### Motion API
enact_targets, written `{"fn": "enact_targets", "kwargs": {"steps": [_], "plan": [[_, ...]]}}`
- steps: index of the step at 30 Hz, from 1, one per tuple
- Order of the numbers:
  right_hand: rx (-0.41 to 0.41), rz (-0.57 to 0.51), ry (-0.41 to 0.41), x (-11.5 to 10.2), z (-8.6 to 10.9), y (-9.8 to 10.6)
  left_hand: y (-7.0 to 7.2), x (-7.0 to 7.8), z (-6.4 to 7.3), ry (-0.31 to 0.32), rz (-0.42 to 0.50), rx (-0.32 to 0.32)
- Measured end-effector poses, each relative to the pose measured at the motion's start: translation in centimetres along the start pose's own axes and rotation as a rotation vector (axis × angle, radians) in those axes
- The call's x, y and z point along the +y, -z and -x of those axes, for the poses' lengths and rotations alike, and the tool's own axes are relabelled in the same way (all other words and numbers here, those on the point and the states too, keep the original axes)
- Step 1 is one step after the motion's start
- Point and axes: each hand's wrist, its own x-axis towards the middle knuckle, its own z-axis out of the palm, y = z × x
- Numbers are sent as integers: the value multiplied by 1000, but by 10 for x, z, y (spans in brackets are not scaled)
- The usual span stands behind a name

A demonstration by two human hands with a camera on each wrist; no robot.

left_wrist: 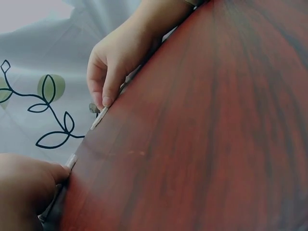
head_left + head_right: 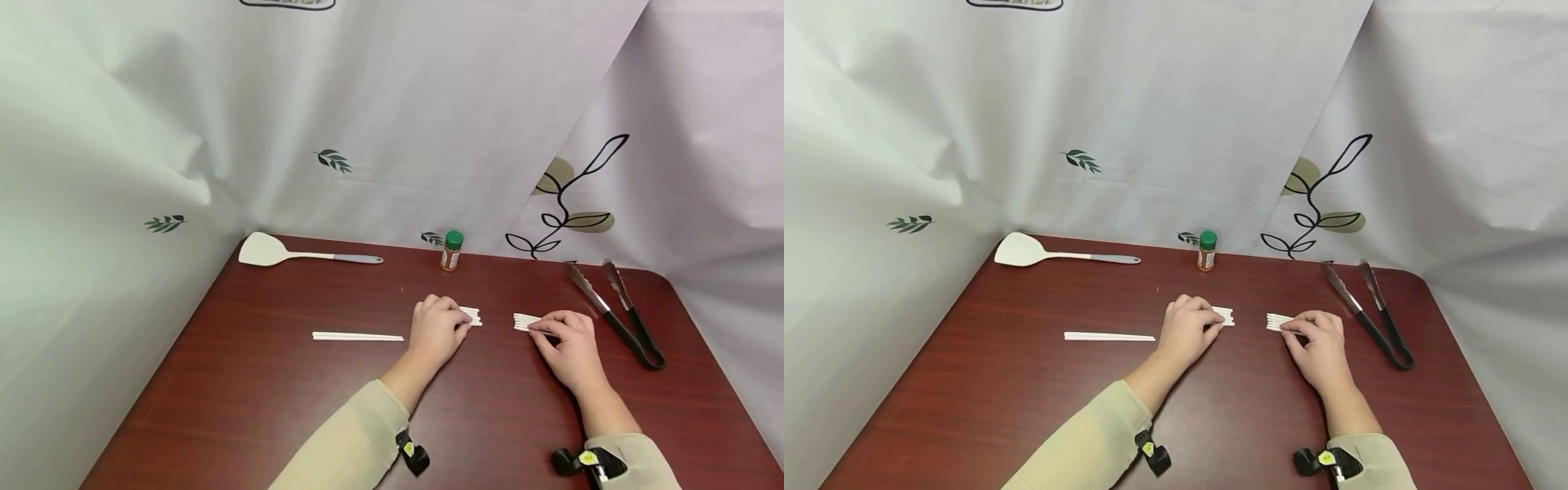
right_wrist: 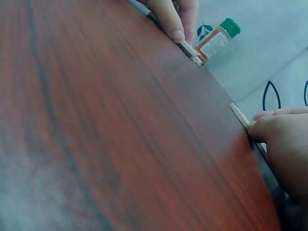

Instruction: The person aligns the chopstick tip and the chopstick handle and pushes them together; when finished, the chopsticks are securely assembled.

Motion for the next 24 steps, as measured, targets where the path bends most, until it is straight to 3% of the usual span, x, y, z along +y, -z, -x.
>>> {"fn": "enact_targets", "kwargs": {"steps": [7, 12, 17, 24], "plan": [[15, 3, -34, -3, 0, 1, -1, 0, 2, -15, 21, -1], [52, -10, -11, -5, -1, 0, 2, 1, 3, -27, 79, 6], [79, -16, 18, -14, -4, -9, 7, -2, 6, -48, 118, 38], [57, -12, 19, -29, -8, -17, 14, -12, 16, -88, 170, 114]]}}
